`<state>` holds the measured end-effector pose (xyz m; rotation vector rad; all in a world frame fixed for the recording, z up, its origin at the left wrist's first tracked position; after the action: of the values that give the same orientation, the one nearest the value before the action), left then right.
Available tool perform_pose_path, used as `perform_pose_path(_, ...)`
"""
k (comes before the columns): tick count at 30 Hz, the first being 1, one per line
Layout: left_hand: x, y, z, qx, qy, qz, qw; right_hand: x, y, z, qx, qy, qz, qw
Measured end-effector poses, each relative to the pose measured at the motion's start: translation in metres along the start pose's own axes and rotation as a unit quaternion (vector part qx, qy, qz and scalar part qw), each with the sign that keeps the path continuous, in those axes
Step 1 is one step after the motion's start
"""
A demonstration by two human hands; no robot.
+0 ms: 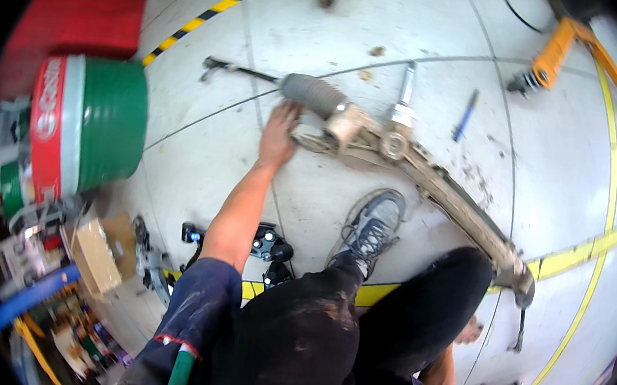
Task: The person sits on the floor and uses a pen to scrape and clean a joint on a steering rack. They then use their fingers to wipe and inspect the cleaned area.
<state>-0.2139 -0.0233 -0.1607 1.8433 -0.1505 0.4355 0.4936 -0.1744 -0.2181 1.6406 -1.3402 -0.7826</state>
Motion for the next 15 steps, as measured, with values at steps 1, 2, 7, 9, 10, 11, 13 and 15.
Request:
perform_pose_path(1,0.004,-0.003,0.009,0.016,0.058,0.085,0.995,0.000,-0.003,-0.002,0.013,-0.015,0.018,1.000)
perform_pose_path(2,0.013,-0.003,0.013,0.011,0.073,0.049,0.996,0.003,-0.006,-0.004,0.023,-0.027,0.035,0.999)
perform_pose_path(7,0.029,0.004,0.054,0.003,0.097,-0.016,0.995,0.012,-0.016,-0.011,0.029,-0.015,0.028,0.999)
perform_pose_path(9,0.032,0.016,0.074,0.005,0.102,-0.037,0.994,0.012,-0.011,0.000,0.022,-0.010,0.025,0.999)
perform_pose_path(10,0.036,0.018,0.083,0.003,0.116,-0.016,0.993,0.011,-0.004,-0.001,0.017,-0.008,0.027,0.999)
perform_pose_path(11,0.040,0.024,0.084,-0.010,0.145,0.006,0.989,0.006,0.001,-0.001,0.012,-0.003,0.026,1.000)
perform_pose_path(13,0.050,0.041,0.076,-0.032,0.203,0.055,0.977,0.002,0.004,-0.005,0.004,0.005,0.021,1.000)
perform_pose_path(15,0.055,0.064,0.070,-0.043,0.275,0.001,0.960,0.002,0.006,-0.009,-0.002,0.012,0.017,1.000)
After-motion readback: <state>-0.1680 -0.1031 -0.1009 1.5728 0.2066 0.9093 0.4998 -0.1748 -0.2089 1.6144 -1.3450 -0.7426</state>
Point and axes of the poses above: each hand's wrist, its own z-axis away from the middle knuckle, its own y-axis out of the back of the hand, x = y × z, the point moved 1 cm from there along -z, towards the middle knuckle, and after that the axes turned 9 degrees about x, right-handed, at the moved point
